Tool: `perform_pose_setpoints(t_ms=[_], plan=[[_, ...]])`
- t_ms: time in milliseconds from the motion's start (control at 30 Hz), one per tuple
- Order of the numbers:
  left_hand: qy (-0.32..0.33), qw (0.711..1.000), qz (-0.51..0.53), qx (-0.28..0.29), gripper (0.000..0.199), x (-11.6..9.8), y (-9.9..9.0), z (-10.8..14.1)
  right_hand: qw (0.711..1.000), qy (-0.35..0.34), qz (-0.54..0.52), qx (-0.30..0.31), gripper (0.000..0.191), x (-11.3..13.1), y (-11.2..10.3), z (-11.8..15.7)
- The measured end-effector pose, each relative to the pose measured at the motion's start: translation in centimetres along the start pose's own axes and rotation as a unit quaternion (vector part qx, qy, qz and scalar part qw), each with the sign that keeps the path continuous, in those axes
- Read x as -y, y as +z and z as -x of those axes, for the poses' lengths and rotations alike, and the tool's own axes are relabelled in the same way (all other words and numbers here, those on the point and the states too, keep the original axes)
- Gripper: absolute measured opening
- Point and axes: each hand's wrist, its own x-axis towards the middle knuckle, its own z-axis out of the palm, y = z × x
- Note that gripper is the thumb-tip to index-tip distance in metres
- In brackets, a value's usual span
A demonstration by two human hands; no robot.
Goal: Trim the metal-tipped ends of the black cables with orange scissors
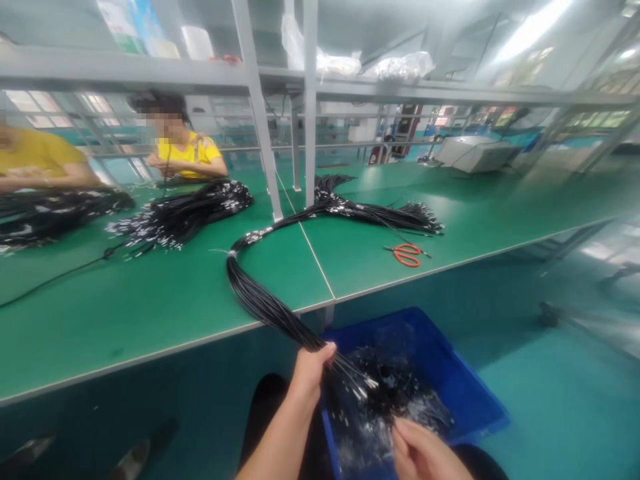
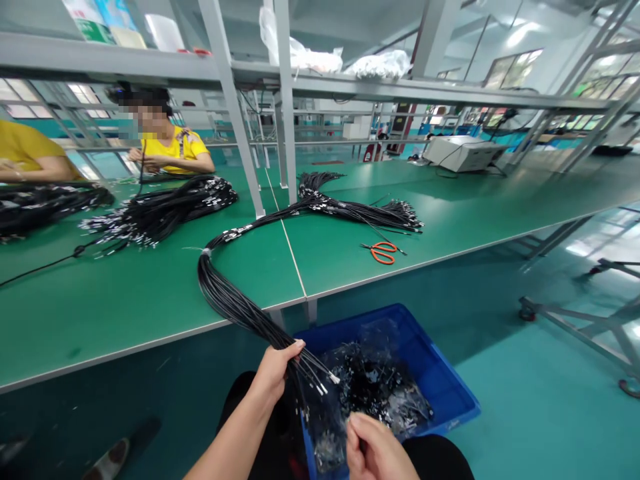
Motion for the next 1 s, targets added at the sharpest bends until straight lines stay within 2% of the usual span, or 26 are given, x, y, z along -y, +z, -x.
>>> perform_pose_setpoints(t_ms=[133, 367, 567, 700, 867, 1000], plan=[[-0.007, 1.000, 0.012, 0.021, 0.027, -0.6, 0.2, 0.4, 0.999, -0.031, 0.008, -0.024, 0.040, 0.0, -0.6, -1.2], [-0.012, 0.999, 0.025, 0.024, 0.028, -0.6, 0.7, 0.9, 0.998, -0.058, 0.025, -0.014, 0.047, -0.1, 2.7, -3.5], [-0.011, 0.999, 0.037, 0.017, 0.029, -0.6, 0.9, 0.7, 0.990, -0.115, 0.071, -0.050, 0.051, -0.3, 3.6, -4.5], [-0.016, 0.998, 0.049, 0.023, 0.028, -0.6, 1.4, 0.6, 0.989, -0.112, 0.090, -0.038, 0.043, -0.2, 3.3, -3.3], [-0.025, 0.997, 0.069, 0.008, 0.029, -1.2, 1.4, 0.1, 0.990, -0.083, 0.107, -0.030, 0.035, 0.2, 1.5, -0.8], [-0.027, 0.997, 0.078, 0.007, 0.029, -1.6, 1.4, 0.0, 0.986, -0.072, 0.145, -0.035, 0.031, 0.6, 0.8, -1.1]])
